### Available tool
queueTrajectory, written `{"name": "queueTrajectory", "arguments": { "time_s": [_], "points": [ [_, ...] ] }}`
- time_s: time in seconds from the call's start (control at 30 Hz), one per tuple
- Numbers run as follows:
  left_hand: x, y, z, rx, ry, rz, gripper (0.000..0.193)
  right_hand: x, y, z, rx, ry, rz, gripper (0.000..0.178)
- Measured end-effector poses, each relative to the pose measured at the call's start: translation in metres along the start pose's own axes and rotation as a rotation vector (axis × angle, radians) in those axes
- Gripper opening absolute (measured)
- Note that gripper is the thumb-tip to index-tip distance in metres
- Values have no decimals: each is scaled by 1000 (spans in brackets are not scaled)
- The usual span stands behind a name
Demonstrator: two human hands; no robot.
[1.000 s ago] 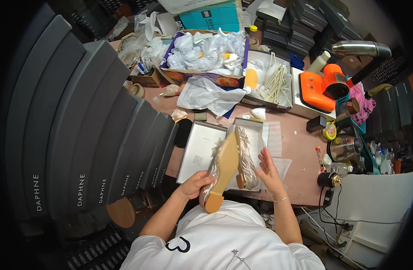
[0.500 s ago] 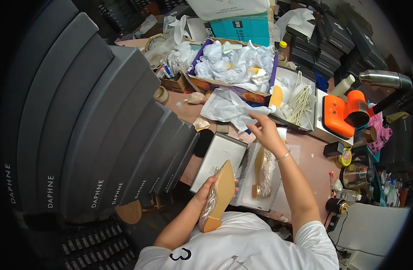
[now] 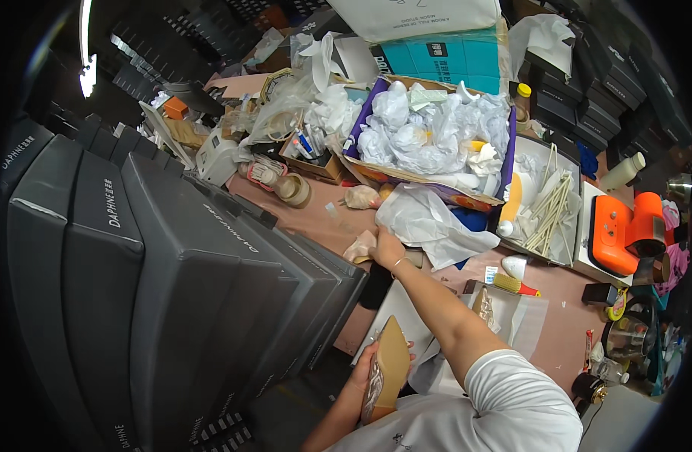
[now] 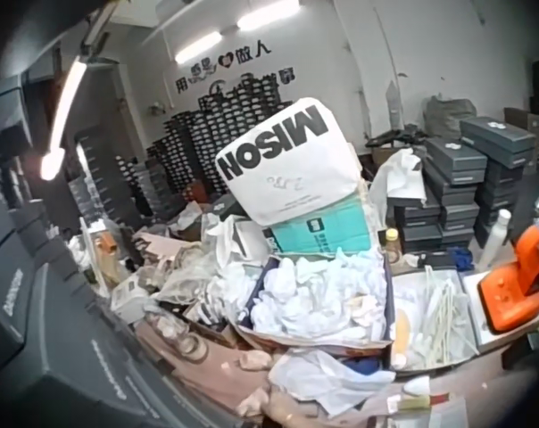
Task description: Inspect shoes, wrap them in tissue paper, place them into a shoebox, and then interface with a computer system.
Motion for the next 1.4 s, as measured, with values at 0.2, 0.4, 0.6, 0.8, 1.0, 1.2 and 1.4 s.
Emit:
{"name": "queueTrajectory", "arguments": {
  "time_s": [0.2,0.4,0.6,0.8,1.0,1.2,1.4],
  "points": [
    [29,-14,46,220,66,-92,76,-145,-118,-85,-686,5,295,25],
    [25,0,47,304,-22,10,63,-120,-244,-87,-819,40,-137,38],
    [40,6,42,174,-8,-20,67,-94,-208,-50,-511,301,-416,47],
    [-13,-7,41,-34,111,42,70,-116,-65,-113,-680,370,-160,39],
    [-22,-11,52,-122,140,6,67,-10,89,-176,-925,-296,-46,18],
    [-32,-5,33,-276,28,207,57,63,166,-198,-903,-565,-244,15],
    [-35,7,31,-343,52,264,58,68,168,-195,-959,-581,-314,18]
  ]
}}
Point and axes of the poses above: each hand's wrist, its own y-axis towards the middle knuckle, its own x-axis out of the palm, z = x × y, the point moved 8 cm from there along y, towards the middle knuckle, and after that the axes turned 5 degrees about -z, right-handed, at the moved point
